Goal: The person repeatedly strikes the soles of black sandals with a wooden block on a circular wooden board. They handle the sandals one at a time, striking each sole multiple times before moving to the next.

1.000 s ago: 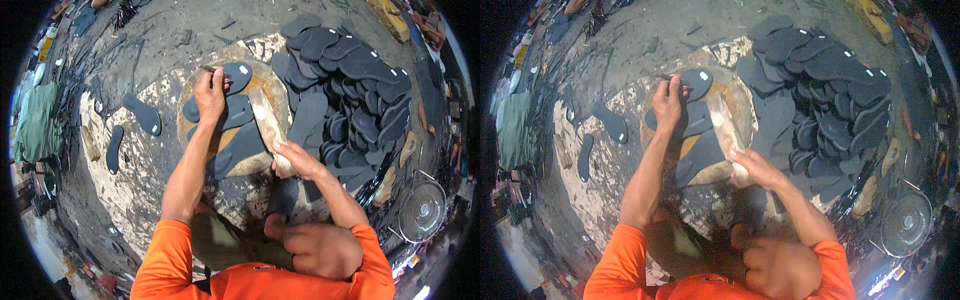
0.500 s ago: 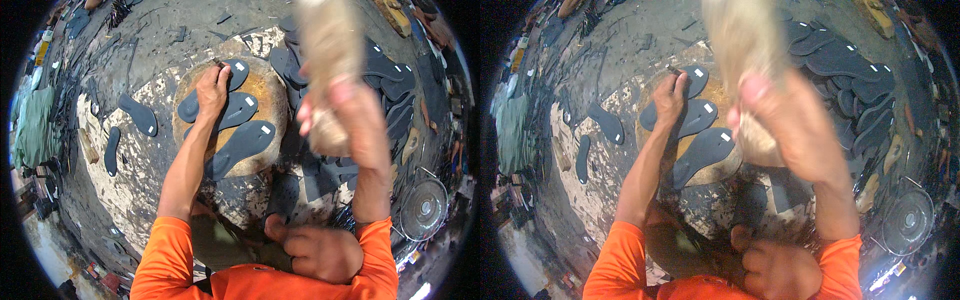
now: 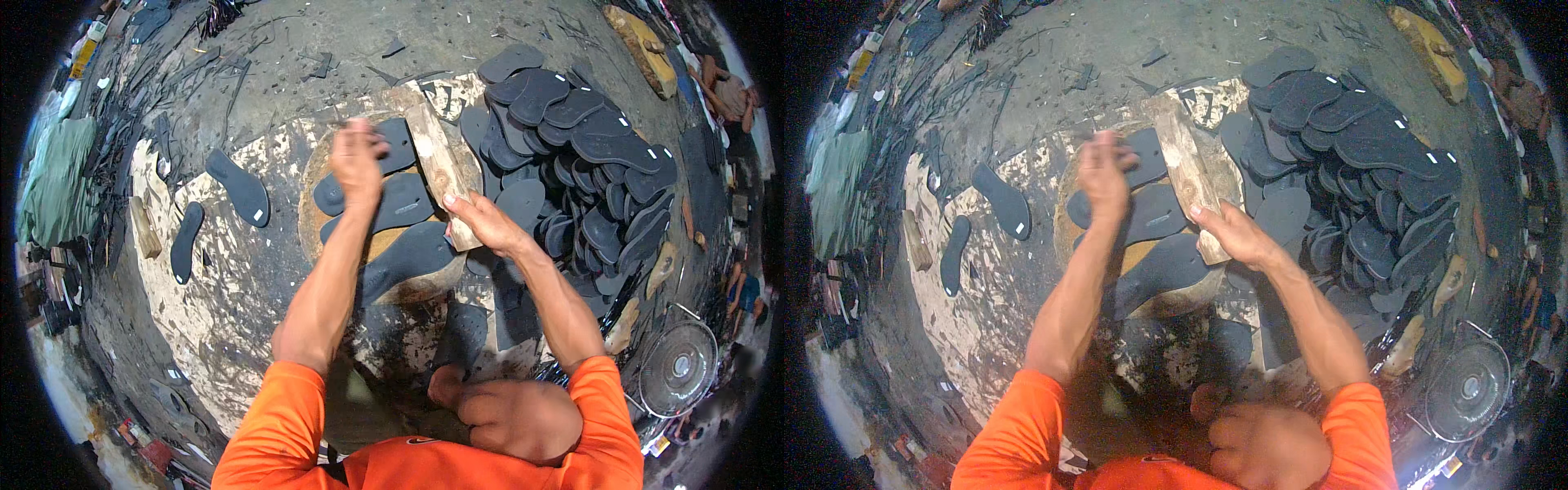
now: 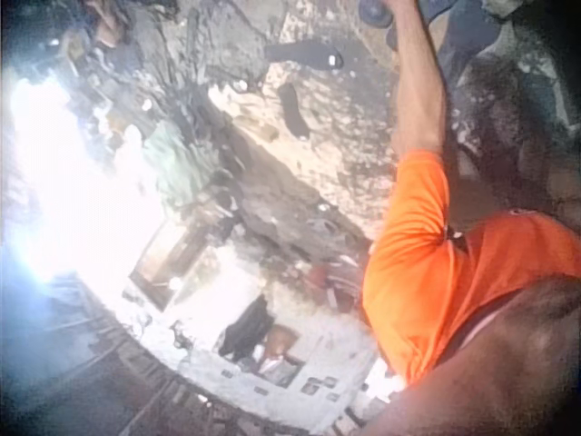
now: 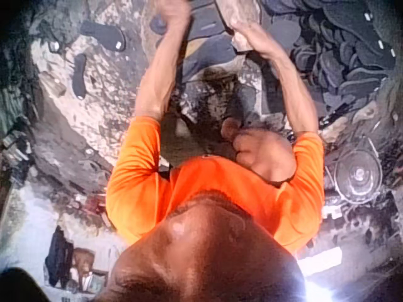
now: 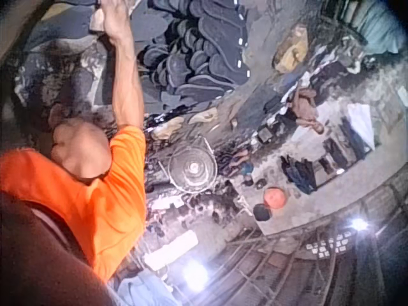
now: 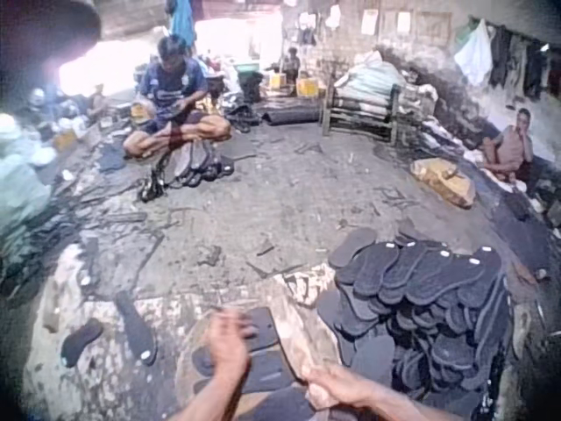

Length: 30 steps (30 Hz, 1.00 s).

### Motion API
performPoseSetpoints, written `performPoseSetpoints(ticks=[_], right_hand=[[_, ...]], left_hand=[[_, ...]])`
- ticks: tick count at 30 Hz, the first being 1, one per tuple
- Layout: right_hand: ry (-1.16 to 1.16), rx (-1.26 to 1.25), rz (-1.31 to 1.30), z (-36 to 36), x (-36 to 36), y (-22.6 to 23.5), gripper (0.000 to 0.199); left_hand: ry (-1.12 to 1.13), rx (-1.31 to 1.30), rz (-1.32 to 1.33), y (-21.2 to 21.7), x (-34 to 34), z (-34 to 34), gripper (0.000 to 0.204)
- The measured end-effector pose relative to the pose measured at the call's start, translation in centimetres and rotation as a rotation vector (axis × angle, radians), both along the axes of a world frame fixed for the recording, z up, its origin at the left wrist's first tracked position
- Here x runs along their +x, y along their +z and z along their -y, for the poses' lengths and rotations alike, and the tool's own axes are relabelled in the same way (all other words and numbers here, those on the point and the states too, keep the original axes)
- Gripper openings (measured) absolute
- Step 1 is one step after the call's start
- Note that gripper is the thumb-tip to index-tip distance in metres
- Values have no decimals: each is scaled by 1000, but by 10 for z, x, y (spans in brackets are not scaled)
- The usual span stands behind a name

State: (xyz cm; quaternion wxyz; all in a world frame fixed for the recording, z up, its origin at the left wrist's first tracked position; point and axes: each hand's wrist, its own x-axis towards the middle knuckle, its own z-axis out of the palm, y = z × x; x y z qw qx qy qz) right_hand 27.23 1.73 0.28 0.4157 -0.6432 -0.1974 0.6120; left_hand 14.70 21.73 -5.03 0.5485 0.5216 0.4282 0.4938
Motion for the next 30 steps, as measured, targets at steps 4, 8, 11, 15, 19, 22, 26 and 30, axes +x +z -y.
performPoseSetpoints(ticks=[4, 8, 11, 15, 19, 22, 26, 30], right_hand=[[-227, 45, -239, -7, -18, 19, 47], [-265, 348, -2, -28, -47, 0, 39], [-201, 205, 286, -24, -46, -13, 44], [-18, 172, 141, -15, -44, -19, 39], [-46, -117, -227, -20, -30, 24, 51], [-16, -3, -237, -29, -16, 69, 48], [-147, 472, 224, -55, -40, 188, 53], [-135, 1260, 452, -39, -53, 124, 62]], left_hand=[[-159, -49, -291, 16, -44, 30, 26], [-287, -246, -65, 42, -45, 102, 27], [-88, -388, -50, 37, -58, 69, 29], [-49, -94, -283, 15, -96, -4, 30], [-110, -22, -509, 13, -98, -9, 28], [-133, 96, -593, 16, -96, -6, 27], [-84, 244, -647, 6, -114, -4, 24], [-121, 470, -596, 11, -96, -3, 20]])
